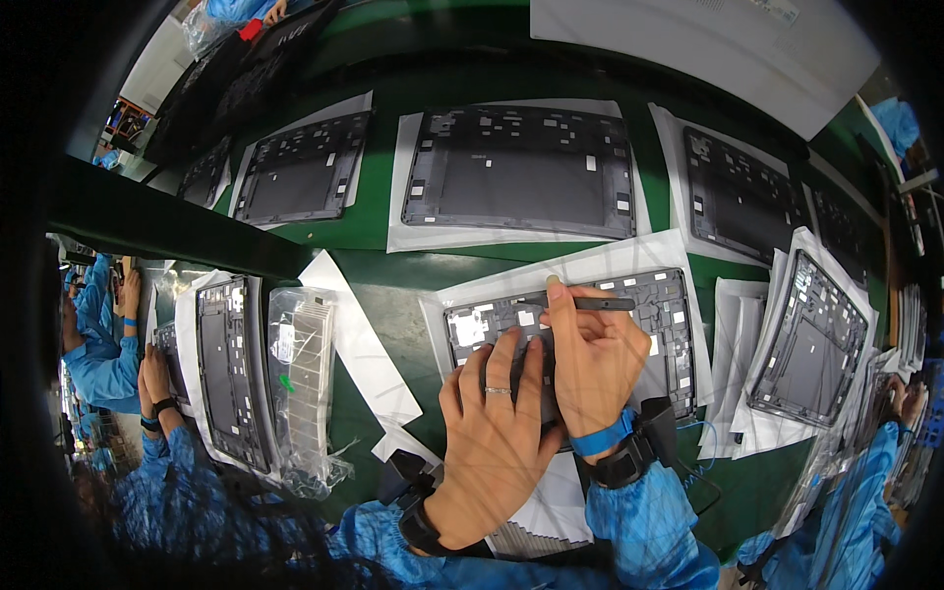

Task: Assembling components and applying adhesive strips to plastic casings on a production line.

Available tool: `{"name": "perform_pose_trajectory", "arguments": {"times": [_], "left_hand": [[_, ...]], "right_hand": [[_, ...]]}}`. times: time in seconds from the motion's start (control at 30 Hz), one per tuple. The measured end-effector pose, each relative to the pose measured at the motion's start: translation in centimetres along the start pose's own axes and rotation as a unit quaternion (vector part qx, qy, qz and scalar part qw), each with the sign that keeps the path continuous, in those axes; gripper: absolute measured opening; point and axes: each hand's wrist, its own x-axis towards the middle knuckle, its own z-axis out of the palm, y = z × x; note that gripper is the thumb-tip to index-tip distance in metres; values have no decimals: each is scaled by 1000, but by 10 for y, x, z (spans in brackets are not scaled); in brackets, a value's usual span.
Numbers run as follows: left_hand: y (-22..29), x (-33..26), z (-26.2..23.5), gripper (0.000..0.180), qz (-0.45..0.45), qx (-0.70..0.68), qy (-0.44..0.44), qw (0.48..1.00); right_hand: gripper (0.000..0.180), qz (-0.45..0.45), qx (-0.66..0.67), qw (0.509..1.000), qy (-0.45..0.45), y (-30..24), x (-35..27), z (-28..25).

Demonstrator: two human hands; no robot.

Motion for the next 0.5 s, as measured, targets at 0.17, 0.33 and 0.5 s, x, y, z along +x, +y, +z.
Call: {"name": "perform_pose_trajectory", "arguments": {"times": [0.17, 0.33, 0.5], "left_hand": [[-3, 2, -4, 92, 3, 0, -3, 1000], [-5, 5, -6, 86, 4, -46, -5, 999], [-10, 11, 3, 80, 16, -42, -9, 999]], "right_hand": [[23, -7, -9, 1000, -4, 1, -1, 2], [22, -8, -18, 1000, 0, 1, -1, 2], [22, -10, -15, 1000, 5, 4, 0, 0]]}}
